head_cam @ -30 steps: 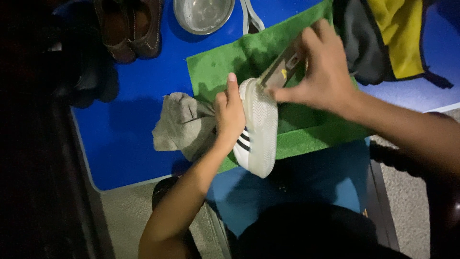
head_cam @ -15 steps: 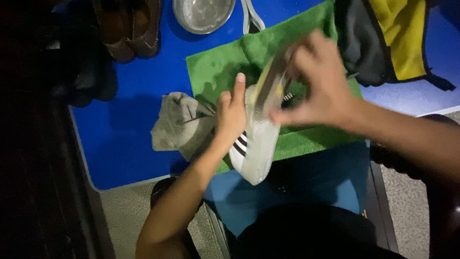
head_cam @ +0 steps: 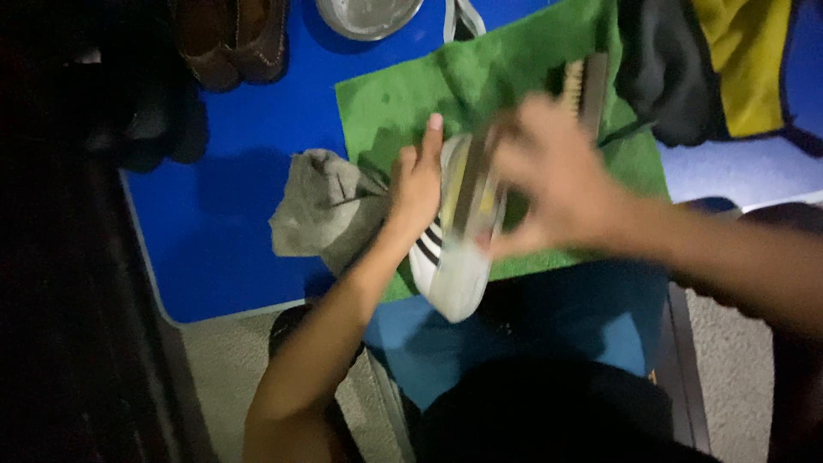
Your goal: The person scrubs the sole of a white sneaker using a small brush. They hold the shoe with their left hand and scrub the textured bottom with their right hand, occasionally dipping the brush into a metal bowl of liquid.
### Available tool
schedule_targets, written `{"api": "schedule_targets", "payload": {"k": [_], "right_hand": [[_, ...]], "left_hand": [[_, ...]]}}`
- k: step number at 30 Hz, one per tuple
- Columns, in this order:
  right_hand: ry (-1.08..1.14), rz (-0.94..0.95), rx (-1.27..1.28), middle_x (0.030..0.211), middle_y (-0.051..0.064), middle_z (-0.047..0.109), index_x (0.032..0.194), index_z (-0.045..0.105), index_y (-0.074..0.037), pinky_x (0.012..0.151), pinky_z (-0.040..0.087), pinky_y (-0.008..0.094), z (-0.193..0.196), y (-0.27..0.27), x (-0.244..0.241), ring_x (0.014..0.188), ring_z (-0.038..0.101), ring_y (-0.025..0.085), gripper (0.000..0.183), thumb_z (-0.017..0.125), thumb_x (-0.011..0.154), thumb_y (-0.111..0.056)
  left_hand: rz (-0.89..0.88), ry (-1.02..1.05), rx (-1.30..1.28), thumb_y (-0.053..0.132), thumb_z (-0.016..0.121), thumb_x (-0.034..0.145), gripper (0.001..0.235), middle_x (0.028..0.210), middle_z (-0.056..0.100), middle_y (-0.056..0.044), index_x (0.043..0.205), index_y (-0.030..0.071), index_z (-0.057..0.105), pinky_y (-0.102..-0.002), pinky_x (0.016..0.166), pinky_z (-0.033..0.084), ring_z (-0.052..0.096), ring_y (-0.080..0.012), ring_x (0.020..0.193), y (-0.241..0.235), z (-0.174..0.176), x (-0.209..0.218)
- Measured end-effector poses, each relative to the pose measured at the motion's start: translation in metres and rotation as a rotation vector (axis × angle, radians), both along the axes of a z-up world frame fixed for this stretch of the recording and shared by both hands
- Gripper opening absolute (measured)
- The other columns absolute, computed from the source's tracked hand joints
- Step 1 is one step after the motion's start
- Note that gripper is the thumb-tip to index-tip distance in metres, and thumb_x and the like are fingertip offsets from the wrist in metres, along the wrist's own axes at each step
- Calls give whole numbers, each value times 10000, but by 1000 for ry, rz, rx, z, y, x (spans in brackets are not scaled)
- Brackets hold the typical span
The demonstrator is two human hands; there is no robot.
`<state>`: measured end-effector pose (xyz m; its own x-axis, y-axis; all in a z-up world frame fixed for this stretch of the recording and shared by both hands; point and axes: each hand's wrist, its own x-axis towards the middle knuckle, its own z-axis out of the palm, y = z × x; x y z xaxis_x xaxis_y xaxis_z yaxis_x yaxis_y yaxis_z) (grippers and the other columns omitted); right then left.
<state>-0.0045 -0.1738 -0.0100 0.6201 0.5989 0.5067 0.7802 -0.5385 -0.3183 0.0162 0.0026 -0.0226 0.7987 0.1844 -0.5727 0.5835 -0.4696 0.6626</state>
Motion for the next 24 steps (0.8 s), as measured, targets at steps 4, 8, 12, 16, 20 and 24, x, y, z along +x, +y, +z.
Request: {"api": "schedule_targets", "payload": {"k": [4,8,12,16,20,24], "right_hand": [[81,-181,97,885,155,345,791,387,-59,668,241,425,8,-2,9,787,348,315,726,698,639,-696],[84,46,0,874,173,410,857,458,-85,617,275,424,-1,3,-4,739,376,310,721,692,602,-717],[119,-120,91,847,158,372,785,405,-46,650,250,411,-4,-8,20,759,350,316,710,753,613,-641],[166,157,144,946,194,469,786,454,-63,674,334,436,12,11,-7,793,435,345,578,726,626,-548],[92,-54,71,890,169,424,858,465,-34,668,278,435,0,-4,11,786,370,306,737,675,634,-703],[60,123,99,934,199,478,819,468,-46,614,324,443,19,15,-17,751,442,352,618,664,688,-618]], "left_hand": [[11,-36,40,650,300,778,689,630,475,-179,612,10,495,-403,687,369,457,-316,686,11,-58,-1],[-310,-339,207,536,386,843,532,839,486,-215,1191,134,393,-442,764,402,521,-415,792,15,-69,-1],[63,64,53,699,281,704,843,1011,607,-297,944,-37,612,-403,841,383,544,-408,1013,3,6,6],[10,-106,-143,633,365,790,566,604,401,-85,546,125,416,-374,652,388,445,-201,633,8,-15,6],[123,45,-67,684,331,679,848,1178,607,-221,1101,-6,586,-370,959,362,549,-316,1139,6,3,6],[22,-64,-136,604,393,786,550,711,531,-115,648,91,534,-331,784,410,506,-204,767,8,-6,2]]}}
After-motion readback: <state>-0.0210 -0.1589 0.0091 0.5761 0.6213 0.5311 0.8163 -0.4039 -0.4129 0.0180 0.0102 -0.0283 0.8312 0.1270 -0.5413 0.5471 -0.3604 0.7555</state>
